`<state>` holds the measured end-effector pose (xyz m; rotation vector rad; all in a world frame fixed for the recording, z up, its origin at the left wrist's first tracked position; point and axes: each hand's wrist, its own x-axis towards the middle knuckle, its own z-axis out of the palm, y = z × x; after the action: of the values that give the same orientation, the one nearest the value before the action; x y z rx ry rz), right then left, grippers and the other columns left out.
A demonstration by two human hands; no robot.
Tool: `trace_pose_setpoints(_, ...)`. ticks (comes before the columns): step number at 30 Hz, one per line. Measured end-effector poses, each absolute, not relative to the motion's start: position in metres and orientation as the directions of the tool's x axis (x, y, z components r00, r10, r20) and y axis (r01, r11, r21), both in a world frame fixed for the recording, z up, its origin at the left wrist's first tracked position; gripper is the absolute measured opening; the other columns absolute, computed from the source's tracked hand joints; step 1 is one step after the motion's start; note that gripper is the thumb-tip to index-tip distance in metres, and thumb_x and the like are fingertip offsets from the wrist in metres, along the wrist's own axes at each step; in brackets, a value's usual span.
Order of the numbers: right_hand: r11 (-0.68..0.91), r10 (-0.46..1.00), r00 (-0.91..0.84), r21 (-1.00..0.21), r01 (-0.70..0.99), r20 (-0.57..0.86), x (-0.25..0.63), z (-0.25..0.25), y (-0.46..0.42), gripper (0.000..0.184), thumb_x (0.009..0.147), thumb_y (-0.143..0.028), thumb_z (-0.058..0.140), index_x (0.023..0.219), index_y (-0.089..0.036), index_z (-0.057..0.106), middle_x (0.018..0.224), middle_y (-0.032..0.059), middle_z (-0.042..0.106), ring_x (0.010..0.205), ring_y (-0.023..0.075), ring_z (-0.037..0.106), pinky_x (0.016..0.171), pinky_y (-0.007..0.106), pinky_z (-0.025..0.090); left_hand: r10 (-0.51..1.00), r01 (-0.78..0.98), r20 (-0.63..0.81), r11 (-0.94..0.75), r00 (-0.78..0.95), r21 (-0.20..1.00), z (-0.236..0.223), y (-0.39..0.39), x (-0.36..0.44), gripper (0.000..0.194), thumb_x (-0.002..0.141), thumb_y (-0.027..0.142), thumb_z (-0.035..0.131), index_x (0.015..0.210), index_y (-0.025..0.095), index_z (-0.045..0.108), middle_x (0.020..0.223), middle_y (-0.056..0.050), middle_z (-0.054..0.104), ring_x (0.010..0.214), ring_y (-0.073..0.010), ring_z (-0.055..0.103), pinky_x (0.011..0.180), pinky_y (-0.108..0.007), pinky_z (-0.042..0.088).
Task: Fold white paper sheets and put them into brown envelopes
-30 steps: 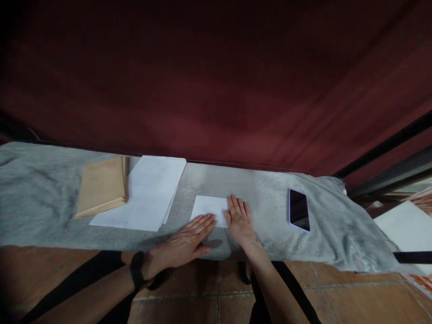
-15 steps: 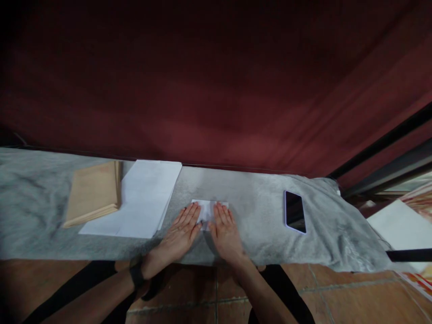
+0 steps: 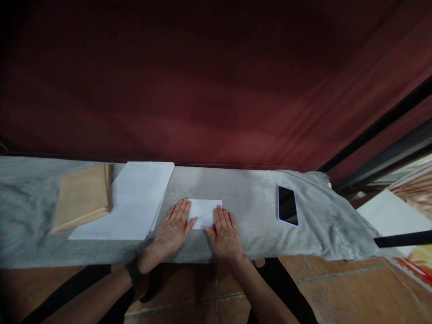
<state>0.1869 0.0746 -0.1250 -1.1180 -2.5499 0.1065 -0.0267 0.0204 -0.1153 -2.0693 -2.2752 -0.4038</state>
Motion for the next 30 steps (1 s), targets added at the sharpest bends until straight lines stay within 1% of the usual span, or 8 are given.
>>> trace_pose_setpoints(5, 0.634, 0.772, -0.589, -0.237, 0.736, 0.238, 0.195, -0.121, 0.085, 0.055, 0.105, -0.037, 0.037, 0.153, -0.011, 0.039, 0.157, 0.0128, 0.042, 0.147, 0.0270, 0.037, 0.121, 0.047, 0.029, 0.976, 0.982, 0.188, 0.075, -0.108, 0.175, -0.111, 0.032, -0.037, 0.057, 0.102, 0.039, 0.033, 0.149, 0.009, 0.044, 0.156, -0.017, 0.043, 0.148, -0.0283, 0.035, 0.121, -0.048, 0.027)
trace_pose_setpoints(8, 0.610, 0.792, -0.567, -0.274, 0.743, 0.227, 0.194, -0.117, 0.091, 0.051, 0.103, -0.033, 0.039, 0.150, -0.014, 0.046, 0.155, 0.0108, 0.046, 0.146, 0.0268, 0.039, 0.121, 0.048, 0.030, 0.980, 0.977, 0.183, 0.037, -0.076, 0.210, -0.107, 0.046, -0.041, 0.051, 0.101, 0.030, 0.035, 0.146, 0.008, 0.048, 0.151, -0.018, 0.049, 0.142, -0.0278, 0.043, 0.119, -0.045, 0.033)
trace_pose_setpoints(12, 0.602, 0.798, -0.543, -0.304, 0.738, 0.261, 0.188, -0.117, 0.095, 0.049, 0.101, -0.028, 0.041, 0.146, -0.011, 0.051, 0.153, 0.0138, 0.049, 0.144, 0.0277, 0.041, 0.120, 0.050, 0.033, 0.981, 0.972, 0.185, 0.018, -0.063, 0.236, -0.097, 0.062, -0.042, 0.046, 0.096, 0.017, 0.041, 0.139, 0.010, 0.055, 0.136, -0.017, 0.060, 0.127, -0.0270, 0.055, 0.110, -0.042, 0.042)
trace_pose_setpoints(18, 0.642, 0.766, -0.556, -0.344, 0.685, 0.323, 0.182, -0.119, 0.093, 0.049, 0.099, -0.023, 0.041, 0.147, -0.015, 0.049, 0.153, 0.0135, 0.049, 0.144, 0.0276, 0.041, 0.119, 0.054, 0.035, 0.981, 0.940, 0.178, 0.016, -0.082, 0.341, -0.086, 0.073, -0.050, 0.033, 0.087, 0.015, 0.055, 0.118, 0.017, 0.067, 0.113, -0.012, 0.065, 0.108, -0.0271, 0.058, 0.100, -0.042, 0.047)
trace_pose_setpoints(21, 0.693, 0.720, -0.622, -0.360, 0.625, 0.308, 0.180, -0.113, 0.087, 0.052, 0.101, -0.028, 0.043, 0.151, -0.015, 0.043, 0.154, 0.0138, 0.047, 0.146, 0.0265, 0.039, 0.120, 0.053, 0.035, 0.973, 0.882, 0.169, 0.061, -0.157, 0.468, -0.086, 0.077, -0.056, 0.016, 0.080, 0.013, 0.062, 0.092, 0.019, 0.070, 0.098, -0.008, 0.065, 0.100, -0.0260, 0.059, 0.095, -0.040, 0.047)
trace_pose_setpoints(24, 0.763, 0.637, -0.717, -0.362, 0.535, 0.284, 0.173, -0.105, 0.076, 0.064, 0.099, -0.038, 0.049, 0.156, -0.013, 0.032, 0.158, 0.0143, 0.041, 0.149, 0.0262, 0.033, 0.121, 0.051, 0.034, 0.955, 0.700, 0.029, 0.197, -0.296, 0.687, -0.083, 0.079, -0.060, 0.008, 0.076, 0.015, 0.064, 0.070, 0.020, 0.062, 0.075, -0.002, 0.061, 0.079, -0.0209, 0.060, 0.078, -0.033, 0.048)
trace_pose_setpoints(27, 0.789, 0.598, -0.753, -0.371, 0.490, 0.274, 0.163, -0.098, 0.066, 0.077, 0.094, -0.040, 0.057, 0.158, -0.010, 0.025, 0.161, 0.0151, 0.035, 0.150, 0.0267, 0.030, 0.123, 0.050, 0.032, 0.929, 0.281, -0.179, 0.275, -0.325, 0.919, -0.076, 0.077, -0.059, 0.011, 0.076, 0.025, 0.065, 0.068, 0.019, 0.059, 0.060, 0.003, 0.054, 0.059, -0.0152, 0.054, 0.058, -0.026, 0.040)
trace_pose_setpoints(30, 0.754, 0.634, -0.717, -0.438, 0.490, 0.290, 0.157, -0.091, 0.067, 0.067, 0.094, -0.027, 0.051, 0.157, -0.014, 0.031, 0.161, 0.0114, 0.037, 0.148, 0.0246, 0.035, 0.124, 0.048, 0.030, 0.930, -0.140, -0.282, 0.255, -0.234, 0.957, -0.064, 0.073, -0.054, 0.020, 0.072, 0.034, 0.073, 0.073, 0.018, 0.060, 0.060, 0.004, 0.056, 0.057, -0.0137, 0.055, 0.053, -0.023, 0.039)
